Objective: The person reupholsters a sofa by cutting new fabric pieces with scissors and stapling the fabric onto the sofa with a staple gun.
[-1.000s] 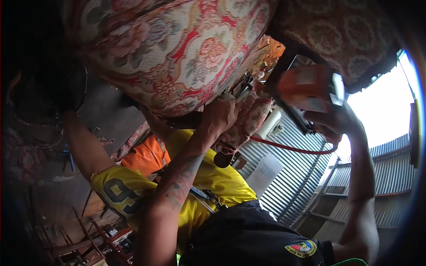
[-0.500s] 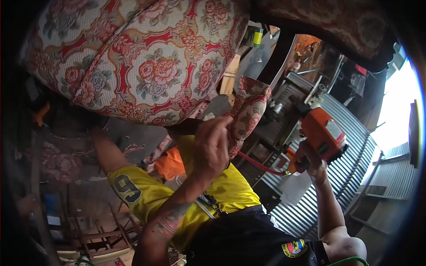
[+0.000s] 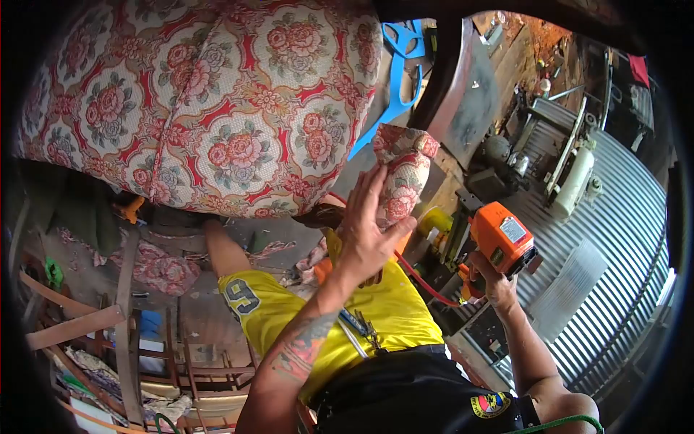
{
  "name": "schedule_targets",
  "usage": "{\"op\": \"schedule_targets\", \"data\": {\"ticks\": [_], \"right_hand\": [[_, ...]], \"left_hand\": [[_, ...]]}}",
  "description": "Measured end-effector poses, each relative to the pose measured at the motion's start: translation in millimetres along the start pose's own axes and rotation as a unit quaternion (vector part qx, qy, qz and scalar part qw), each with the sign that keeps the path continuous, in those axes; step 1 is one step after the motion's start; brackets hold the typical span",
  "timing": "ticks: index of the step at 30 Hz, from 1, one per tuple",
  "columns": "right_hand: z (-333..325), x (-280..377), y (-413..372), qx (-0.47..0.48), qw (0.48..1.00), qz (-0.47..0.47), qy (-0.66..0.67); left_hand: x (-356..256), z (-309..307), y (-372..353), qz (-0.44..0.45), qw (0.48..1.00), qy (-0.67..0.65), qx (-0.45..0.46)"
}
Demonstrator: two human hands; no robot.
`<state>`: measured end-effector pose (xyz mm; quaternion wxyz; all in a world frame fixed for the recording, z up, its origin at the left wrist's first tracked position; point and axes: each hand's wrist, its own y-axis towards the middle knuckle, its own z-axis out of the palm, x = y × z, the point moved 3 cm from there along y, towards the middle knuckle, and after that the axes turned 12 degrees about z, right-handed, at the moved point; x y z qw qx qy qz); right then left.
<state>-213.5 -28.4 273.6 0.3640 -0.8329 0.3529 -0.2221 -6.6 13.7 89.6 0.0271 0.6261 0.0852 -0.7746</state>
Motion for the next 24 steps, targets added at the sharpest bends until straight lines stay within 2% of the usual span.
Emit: {"op": "schedule_targets", "data": {"ticks": [1, 3, 5, 7, 9, 10, 11, 13, 14, 15, 17, 18, 19, 21, 23, 24], "right_hand": [[-2.6, -5.5, 0.5, 0.009, 1.0, 0.006, 0.02], [-9.6, -15.3, 3.8, -0.008, 1.0, 0.006, 0.001], [-15.4, -22.9, 0.9, -0.014, 1.0, 0.014, -0.01], [-16.6, -27.4, 4.5, 0.004, 1.0, 0.012, -0.024], [-12.8, -27.9, 3.8, -0.037, 0.999, 0.016, 0.005], [-14.1, -29.8, 6.6, -0.035, 0.999, 0.015, 0.007], [-15.0, -33.6, 9.7, -0.013, 1.0, 0.021, -0.006], [-12.7, -38.9, 13.1, 0.011, 0.999, 0.028, -0.014], [-9.0, -38.6, 14.5, 0.013, 1.0, 0.021, -0.01], [-6.8, -37.5, 14.8, 0.013, 1.0, 0.012, -0.006], [-8.1, -43.4, 15.2, 0.003, 1.0, -0.006, -0.025], [-10.9, -56.6, 18.7, -0.002, 0.998, -0.033, -0.052], [-12.5, -65.1, 18.6, -0.006, 0.995, -0.057, -0.079], [-15.2, -75.6, 19.9, -0.011, 0.994, -0.057, -0.091], [-13.8, -83.0, 25.9, -0.007, 0.989, -0.085, -0.119], [-12.1, -80.1, 25.0, 0.01, 0.996, -0.01, -0.083]], "left_hand": [[11.6, -0.2, -3.5, -0.054, 0.984, -0.168, -0.002], [19.4, -12.0, -14.0, -0.154, 0.924, -0.312, -0.158], [31.0, -29.6, -12.5, -0.218, 0.932, -0.255, -0.138], [39.9, -33.6, -0.5, -0.237, 0.933, -0.243, -0.115], [41.7, -25.6, 11.1, -0.248, 0.938, -0.24, -0.022], [41.6, -15.2, 15.5, -0.24, 0.912, -0.334, -0.002], [46.3, -8.1, 12.3, -0.241, 0.913, -0.33, -0.002], [53.8, -1.4, 5.8, -0.256, 0.933, -0.252, -0.031], [56.6, -0.8, -0.2, -0.272, 0.948, -0.167, -0.001], [49.4, -1.8, -0.1, -0.272, 0.949, -0.162, 0.0], [29.9, -8.9, 2.8, -0.201, 0.962, -0.152, -0.106], [30.6, -12.5, -4.2, -0.174, 0.971, -0.046, -0.159], [19.5, -11.7, -15.6, -0.184, 0.953, -0.067, -0.231], [3.5, -11.2, -37.0, -0.085, 0.964, 0.082, -0.238], [-27.2, 8.5, -41.3, -0.052, 0.973, 0.215, -0.073], [-39.3, 23.1, -41.2, -0.043, 0.974, 0.187, -0.117]]}}
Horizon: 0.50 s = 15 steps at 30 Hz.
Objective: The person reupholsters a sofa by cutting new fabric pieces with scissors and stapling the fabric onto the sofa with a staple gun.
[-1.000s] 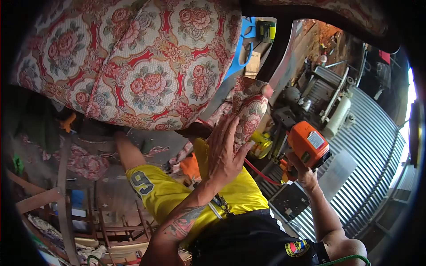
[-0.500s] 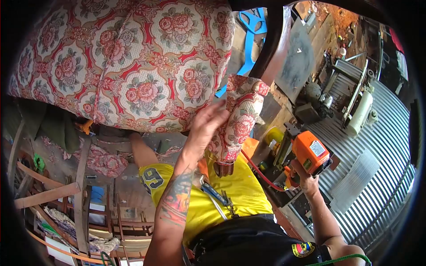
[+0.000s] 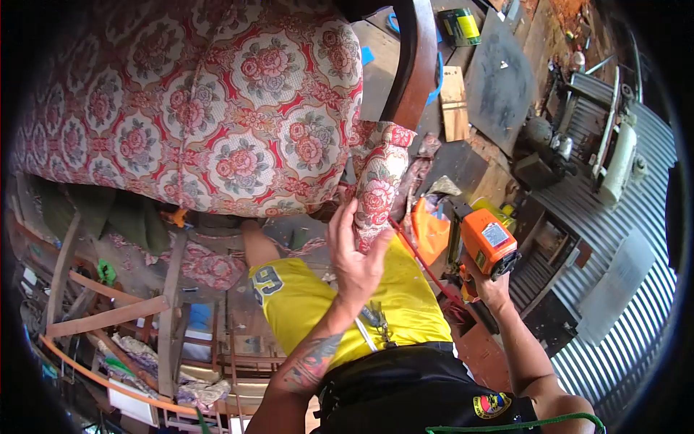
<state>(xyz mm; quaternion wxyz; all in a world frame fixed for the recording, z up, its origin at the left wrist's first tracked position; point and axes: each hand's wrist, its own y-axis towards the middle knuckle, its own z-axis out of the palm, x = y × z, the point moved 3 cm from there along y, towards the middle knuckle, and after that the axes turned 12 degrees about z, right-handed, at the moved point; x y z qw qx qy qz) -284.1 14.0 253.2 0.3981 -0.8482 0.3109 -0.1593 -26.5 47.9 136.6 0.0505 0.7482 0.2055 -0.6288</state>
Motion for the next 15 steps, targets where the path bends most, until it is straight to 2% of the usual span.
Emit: {"op": "schedule_targets", "data": {"ticks": [1, 3, 4, 7, 9, 11, 15], "right_hand": [[2.6, 2.0, -2.3, 0.007, 1.0, -0.001, 0.011], [2.9, 3.0, -4.1, -0.041, 0.998, -0.036, 0.039], [10.3, -17.1, -0.3, -0.023, 0.991, 0.015, 0.129], [13.9, -43.0, 3.9, 0.006, 0.989, 0.061, 0.136], [18.2, -51.3, 8.3, 0.025, 0.984, 0.056, 0.17], [16.0, -46.8, 3.4, 0.014, 0.972, 0.055, 0.227], [20.7, -65.2, 10.7, 0.0, 0.971, 0.062, 0.229]], "left_hand": [[-2.8, 4.4, -0.4, 0.017, 0.999, 0.029, 0.011], [-3.2, 11.0, 5.7, 0.002, 0.997, 0.067, 0.022], [-5.0, 13.8, 9.5, 0.007, 0.997, 0.077, 0.026], [-9.1, 21.8, 16.9, 0.021, 0.989, 0.144, 0.029], [-10.8, 28.9, 22.9, 0.045, 0.979, 0.197, 0.005], [-12.9, 38.7, 27.9, 0.05, 0.975, 0.214, 0.008], [-23.0, 56.7, 41.7, 0.038, 0.955, 0.294, -0.019]]}}
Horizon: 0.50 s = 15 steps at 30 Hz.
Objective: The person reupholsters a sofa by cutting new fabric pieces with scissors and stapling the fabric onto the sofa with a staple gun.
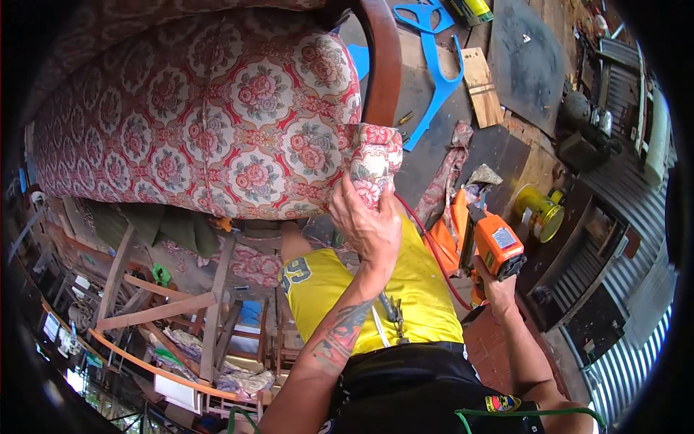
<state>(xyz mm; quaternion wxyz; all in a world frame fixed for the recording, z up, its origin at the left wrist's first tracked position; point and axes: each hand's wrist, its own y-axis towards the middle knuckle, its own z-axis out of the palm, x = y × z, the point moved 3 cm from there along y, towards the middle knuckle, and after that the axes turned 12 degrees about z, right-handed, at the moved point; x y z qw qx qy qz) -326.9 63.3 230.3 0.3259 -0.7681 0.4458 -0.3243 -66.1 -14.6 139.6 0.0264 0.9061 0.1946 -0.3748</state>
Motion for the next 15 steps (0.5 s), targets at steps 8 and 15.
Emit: {"op": "schedule_targets", "data": {"ticks": [8, 15], "right_hand": [[7.6, -12.6, 11.6, 0.029, 0.996, 0.024, 0.078], [13.3, -33.4, 10.4, 0.038, 0.996, 0.055, 0.065]], "left_hand": [[7.5, -4.8, 25.6, -0.085, 0.962, -0.226, 0.128], [45.1, 9.6, 41.2, 0.04, 0.897, -0.369, 0.241]]}}
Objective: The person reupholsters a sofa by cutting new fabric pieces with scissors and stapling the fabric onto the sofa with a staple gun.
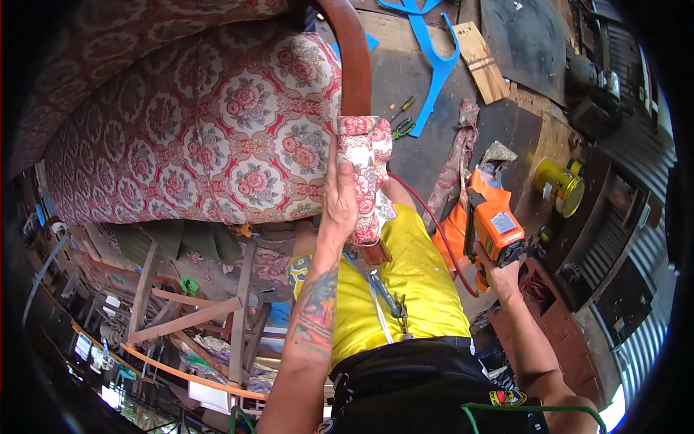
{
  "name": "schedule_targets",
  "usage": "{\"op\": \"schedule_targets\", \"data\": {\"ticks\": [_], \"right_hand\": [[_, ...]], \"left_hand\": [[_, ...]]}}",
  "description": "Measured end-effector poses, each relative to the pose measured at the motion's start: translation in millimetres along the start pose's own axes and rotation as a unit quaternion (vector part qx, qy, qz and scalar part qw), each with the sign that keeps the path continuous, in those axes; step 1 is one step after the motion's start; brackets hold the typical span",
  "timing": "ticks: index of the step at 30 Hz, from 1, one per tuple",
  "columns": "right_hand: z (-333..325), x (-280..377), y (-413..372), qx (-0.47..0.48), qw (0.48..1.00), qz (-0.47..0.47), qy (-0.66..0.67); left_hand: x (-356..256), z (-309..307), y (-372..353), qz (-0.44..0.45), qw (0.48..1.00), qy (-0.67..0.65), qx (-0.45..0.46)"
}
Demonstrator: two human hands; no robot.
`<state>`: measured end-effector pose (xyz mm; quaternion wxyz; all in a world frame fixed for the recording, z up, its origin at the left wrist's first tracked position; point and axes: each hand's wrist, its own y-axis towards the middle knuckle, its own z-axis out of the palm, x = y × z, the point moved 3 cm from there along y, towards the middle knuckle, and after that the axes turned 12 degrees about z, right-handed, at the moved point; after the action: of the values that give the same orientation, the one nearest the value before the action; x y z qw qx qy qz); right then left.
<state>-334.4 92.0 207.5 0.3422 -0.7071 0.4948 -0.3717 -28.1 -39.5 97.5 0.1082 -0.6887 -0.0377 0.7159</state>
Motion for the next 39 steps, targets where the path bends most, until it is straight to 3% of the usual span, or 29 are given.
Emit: {"op": "schedule_targets", "data": {"ticks": [1, 3, 4, 5, 7, 8, 10, 11, 12, 13, 14, 16, 17, 20, 21, 23, 24, 26, 27, 28, 29, 30, 31, 33, 34, 35, 36, 39], "right_hand": [[0.3, -5.8, 4.5, -0.001, 1.0, 0.003, 0.005], [4.8, -24.6, 15.9, -0.021, 0.994, -0.102, -0.033], [8.4, -25.3, 21.6, -0.035, 0.984, -0.165, -0.06], [8.3, -29.1, 22.0, -0.037, 0.984, -0.162, -0.056], [10.6, -18.9, 11.0, -0.02, 1.0, -0.019, -0.001], [13.1, -25.9, 12.1, -0.066, 0.99, -0.121, 0.0], [12.9, -46.5, 14.9, -0.076, 0.988, -0.131, 0.005], [10.3, -56.1, 15.3, -0.085, 0.986, -0.14, 0.005], [9.2, -66.6, 15.2, -0.094, 0.987, -0.132, -0.006], [12.6, -56.7, 11.9, -0.09, 0.987, -0.132, 0.0], [15.1, -51.0, 5.3, -0.071, 0.994, -0.065, 0.048], [13.0, -44.7, -6.2, -0.032, 0.99, 0.109, 0.088], [14.5, -52.5, -0.5, -0.033, 0.989, 0.109, 0.093], [23.4, -94.3, 15.3, -0.11, 0.991, -0.069, 0.041], [26.8, -96.4, 13.8, -0.104, 0.992, -0.065, 0.043], [29.8, -95.1, 14.1, -0.111, 0.986, -0.087, 0.084], [32.2, -99.8, 15.3, -0.109, 0.982, -0.104, 0.118], [34.9, -119.7, 22.5, -0.111, 0.984, -0.099, 0.099], [37.5, -132.7, 26.8, -0.11, 0.986, -0.097, 0.08], [40.7, -142.6, 29.3, -0.135, 0.988, -0.053, 0.052], [39.9, -149.5, 31.5, -0.135, 0.988, -0.053, 0.053], [37.7, -136.7, 27.8, -0.116, 0.989, -0.082, 0.041], [35.5, -124.5, 22.8, -0.095, 0.989, -0.111, 0.029], [33.8, -119.8, 21.7, -0.057, 0.994, -0.082, 0.054], [31.5, -122.1, 18.7, -0.116, 0.981, -0.157, -0.006], [28.8, -121.9, 15.5, -0.174, 0.955, -0.229, -0.066], [24.3, -103.7, 9.7, -0.124, 0.968, -0.208, -0.07], [15.1, -83.1, 8.4, -0.082, 0.945, -0.26, -0.18]], "left_hand": [[-0.9, -0.4, 5.5, -0.016, 1.0, -0.019, 0.012], [-7.1, -1.7, 16.7, -0.052, 0.997, -0.054, 0.036], [-21.5, 6.2, 34.6, 0.008, 0.999, 0.012, 0.047], [-13.4, -1.1, 40.7, -0.083, 0.993, -0.005, 0.078], [-17.9, -6.9, 50.2, -0.264, 0.956, -0.123, 0.041], [-9.5, -13.3, 46.4, -0.264, 0.956, -0.119, 0.043], [9.0, -34.5, 38.2, -0.123, 0.972, -0.121, -0.159], [13.6, -27.2, 22.2, -0.124, 0.973, -0.116, -0.157], [0.9, -13.5, 2.3, -0.009, 0.991, 0.061, -0.12], [-12.3, -2.4, -5.2, 0.11, 0.963, 0.235, -0.078], [-12.0, -1.4, -2.7, 0.109, 0.961, 0.242, -0.074], [-15.0, 7.7, 15.1, -0.105, 0.96, 0.259, 0.003], [-27.2, 9.9, 29.9, -0.11, 0.974, 0.195, 0.047], [-32.5, -0.4, 47.8, -0.159, 0.961, 0.199, 0.11], [-25.8, -8.1, 52.6, -0.269, 0.956, 0.112, 0.04], [-34.1, -10.3, 55.9, -0.18, 0.973, -0.137, -0.047], [-23.6, -6.2, 51.5, -0.18, 0.973, -0.137, -0.044], [1.5, -3.6, 36.8, -0.095, 0.992, 0.082, -0.011], [-2.4, -5.6, 38.8, -0.098, 0.992, 0.084, -0.009], [-8.5, -9.4, 45.4, -0.14, 0.978, 0.147, 0.049], [-10.4, -15.6, 54.0, -0.178, 0.956, 0.207, 0.107], [6.1, -33.2, 57.7, -0.273, 0.921, 0.244, 0.13], [10.8, -32.0, 50.4, -0.274, 0.921, 0.244, 0.129], [12.1, -27.5, 36.6, -0.135, 0.985, 0.097, 0.046], [15.8, -28.4, 19.8, -0.105, 0.989, 0.095, 0.039], [18.9, -31.6, -5.1, -0.111, 0.979, 0.159, 0.065], [15.9, -32.8, -28.8, -0.117, 0.964, 0.22, 0.091], [-8.0, -16.1, -74.8, -0.087, 0.978, 0.176, 0.077]]}}
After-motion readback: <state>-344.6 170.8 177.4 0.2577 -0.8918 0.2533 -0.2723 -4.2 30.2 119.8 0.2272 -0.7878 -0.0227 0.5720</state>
